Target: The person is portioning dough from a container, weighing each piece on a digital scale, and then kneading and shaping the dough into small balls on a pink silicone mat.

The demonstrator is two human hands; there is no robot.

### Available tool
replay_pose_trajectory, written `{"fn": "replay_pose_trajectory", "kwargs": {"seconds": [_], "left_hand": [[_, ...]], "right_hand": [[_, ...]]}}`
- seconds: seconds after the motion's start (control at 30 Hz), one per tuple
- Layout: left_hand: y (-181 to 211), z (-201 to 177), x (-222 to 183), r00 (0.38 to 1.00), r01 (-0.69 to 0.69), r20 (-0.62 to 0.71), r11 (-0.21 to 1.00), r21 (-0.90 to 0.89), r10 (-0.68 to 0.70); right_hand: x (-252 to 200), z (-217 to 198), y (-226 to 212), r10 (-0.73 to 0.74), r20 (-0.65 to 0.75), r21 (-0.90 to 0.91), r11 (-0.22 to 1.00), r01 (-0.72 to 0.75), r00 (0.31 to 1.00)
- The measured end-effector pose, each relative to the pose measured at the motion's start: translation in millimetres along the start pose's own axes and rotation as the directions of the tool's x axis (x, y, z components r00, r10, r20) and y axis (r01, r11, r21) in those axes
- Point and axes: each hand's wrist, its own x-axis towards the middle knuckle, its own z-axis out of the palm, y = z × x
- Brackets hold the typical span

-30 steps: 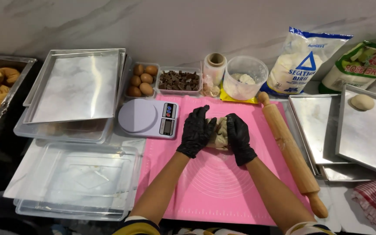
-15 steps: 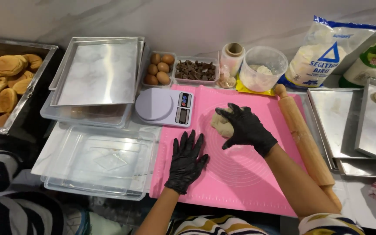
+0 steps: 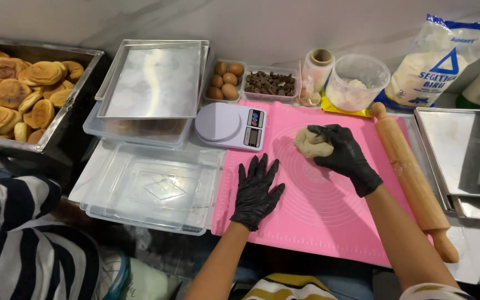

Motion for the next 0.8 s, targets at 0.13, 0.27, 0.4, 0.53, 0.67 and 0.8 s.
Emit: {"fn": "replay_pose_trajectory", "kwargs": {"seconds": [0.13, 0.27, 0.4, 0.53, 0.67, 0.8], "left_hand": [[-2, 2, 0, 1.0, 0.006, 0.015, 1.0, 0.003, -0.006], [-3, 2, 0, 0.999, 0.005, 0.034, 1.0, -0.002, -0.005], [-14, 9, -2, 0.998, -0.056, -0.021, 0.998, 0.009, 0.056], [-15, 13, -6, 0.982, -0.126, -0.137, 0.992, 0.015, 0.127], [-16, 17, -5, 0.957, -0.175, -0.229, 0.984, 0.046, 0.18], [-22, 32, 1, 0.96, -0.166, -0.196, 0.971, 0.174, 0.2]], "right_hand": [[-8, -26, -42, -0.044, -0.046, -0.159, 0.987, 0.037, 0.998], [-17, -28, -51, 0.018, 0.043, -0.093, 0.996, -0.014, 0.999], [-34, -15, -29, 0.081, 0.121, -0.302, 0.952, -0.041, 0.989], [-41, -16, -42, -0.05, 0.044, -0.154, 0.986, 0.056, 0.998], [-52, -11, -36, -0.015, -0.053, -0.269, 0.963, 0.0, 0.999], [-61, -6, -24, -0.028, -0.143, -0.292, 0.956, -0.015, 0.989]]}}
